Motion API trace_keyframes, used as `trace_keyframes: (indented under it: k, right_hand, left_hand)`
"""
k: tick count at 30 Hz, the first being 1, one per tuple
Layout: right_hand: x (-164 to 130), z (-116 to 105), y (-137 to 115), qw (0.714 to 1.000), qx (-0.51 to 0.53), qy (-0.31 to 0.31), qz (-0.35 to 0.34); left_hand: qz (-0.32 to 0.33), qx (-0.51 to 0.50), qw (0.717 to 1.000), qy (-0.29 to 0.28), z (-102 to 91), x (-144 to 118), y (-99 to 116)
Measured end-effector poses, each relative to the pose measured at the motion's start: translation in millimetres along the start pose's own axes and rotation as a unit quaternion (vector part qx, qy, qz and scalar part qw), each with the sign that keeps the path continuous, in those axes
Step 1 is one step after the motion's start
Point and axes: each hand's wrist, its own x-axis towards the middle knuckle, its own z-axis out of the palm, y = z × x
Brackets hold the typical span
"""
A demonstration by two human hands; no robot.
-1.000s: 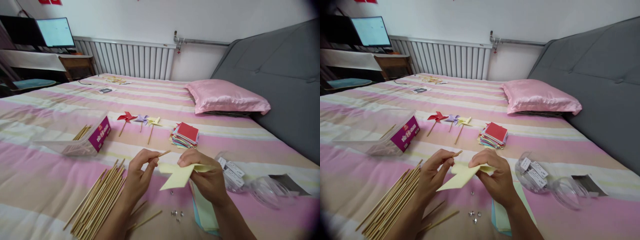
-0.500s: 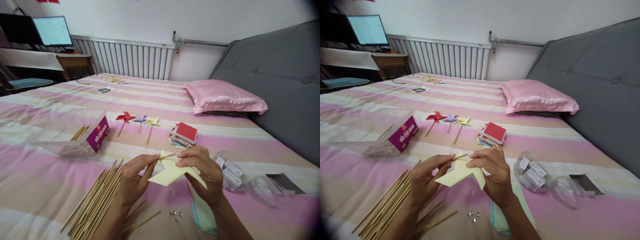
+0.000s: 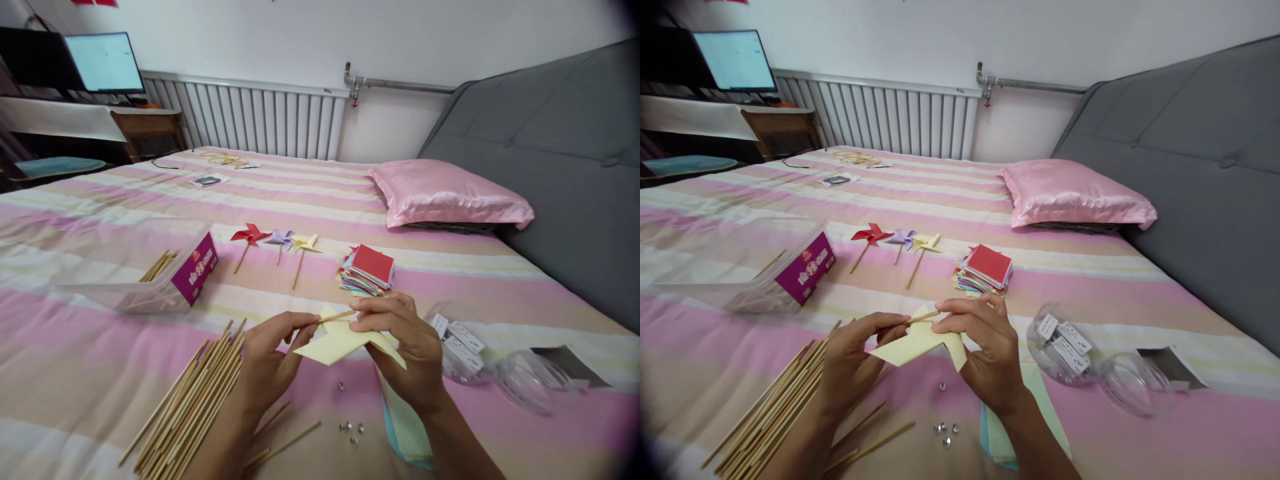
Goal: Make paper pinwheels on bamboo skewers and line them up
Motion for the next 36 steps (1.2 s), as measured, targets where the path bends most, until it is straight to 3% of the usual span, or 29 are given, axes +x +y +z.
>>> trace_keyframes:
  k: [36]
  right_hand:
    - [-1.7, 2.5, 0.3, 1.0, -0.017, 0.002, 0.006]
  left_hand:
    - [0.034, -0.006, 0.999, 0.015, -2.0, -0.4, 2.5]
